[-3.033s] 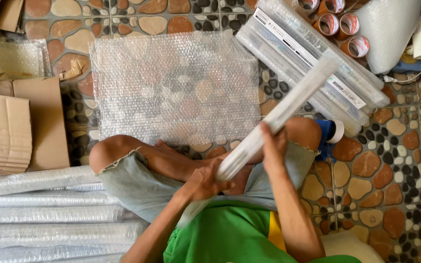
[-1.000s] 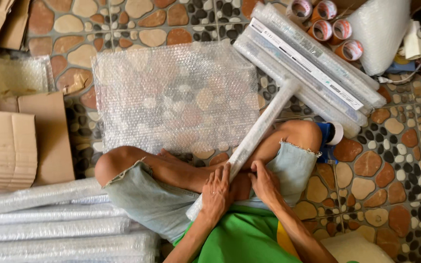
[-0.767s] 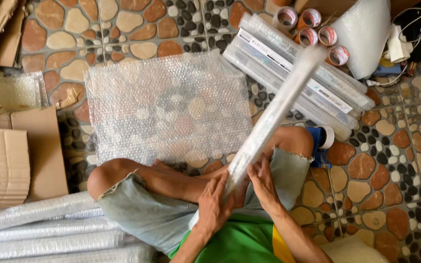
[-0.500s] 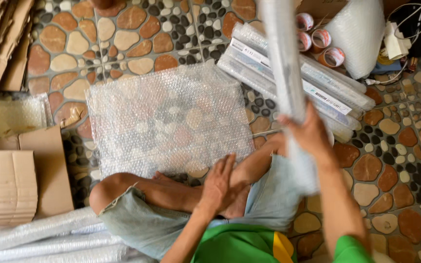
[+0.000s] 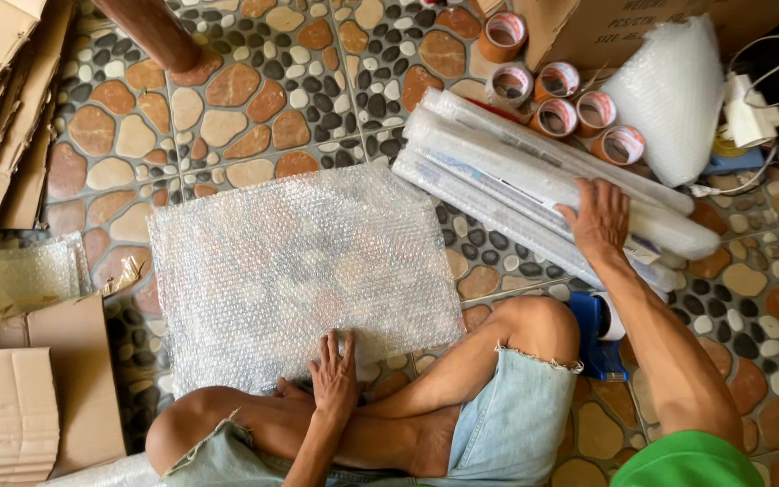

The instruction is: The person sits on the floor and repeatedly rolls sheets of bubble wrap into tight cylinders. They use a blue tape dispenser to secure the end of each roll and place the finished rolls on the floor beside them.

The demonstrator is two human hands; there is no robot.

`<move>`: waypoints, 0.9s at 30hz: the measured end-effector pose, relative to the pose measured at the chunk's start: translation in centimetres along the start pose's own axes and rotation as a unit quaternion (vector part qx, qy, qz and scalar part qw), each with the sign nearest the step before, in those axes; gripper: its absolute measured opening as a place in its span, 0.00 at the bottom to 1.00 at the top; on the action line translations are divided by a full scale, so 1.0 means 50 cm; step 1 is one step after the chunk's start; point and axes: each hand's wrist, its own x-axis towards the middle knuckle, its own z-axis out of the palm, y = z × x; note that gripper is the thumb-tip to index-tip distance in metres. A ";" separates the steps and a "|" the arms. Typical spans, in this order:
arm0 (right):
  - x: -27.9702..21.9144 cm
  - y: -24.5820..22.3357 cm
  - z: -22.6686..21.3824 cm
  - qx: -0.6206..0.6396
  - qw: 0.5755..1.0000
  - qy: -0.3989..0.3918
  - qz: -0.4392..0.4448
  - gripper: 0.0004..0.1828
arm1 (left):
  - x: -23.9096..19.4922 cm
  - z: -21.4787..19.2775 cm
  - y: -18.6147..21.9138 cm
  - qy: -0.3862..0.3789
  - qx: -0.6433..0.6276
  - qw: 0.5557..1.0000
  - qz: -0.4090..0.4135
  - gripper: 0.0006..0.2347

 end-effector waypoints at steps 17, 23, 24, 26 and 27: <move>-0.043 -0.042 0.035 0.000 0.988 -0.149 0.049 0.29 | 0.001 -0.088 -0.006 0.016 -0.096 0.995 0.000 0.44; -0.010 -0.024 0.054 0.018 0.945 -0.303 0.120 0.33 | 0.041 -0.095 -0.023 0.006 -0.074 0.997 -0.019 0.43; -0.008 -0.021 0.067 0.037 0.924 -0.349 0.151 0.34 | 0.051 -0.099 -0.028 0.001 -0.063 0.997 -0.033 0.43; -0.026 -0.008 0.076 0.052 0.924 -0.343 0.161 0.30 | 0.071 -0.068 -0.061 0.013 -0.071 0.996 -0.052 0.42; -0.036 -0.011 0.090 0.072 0.918 -0.347 0.176 0.28 | 0.078 -0.048 -0.084 0.015 -0.070 0.995 -0.072 0.41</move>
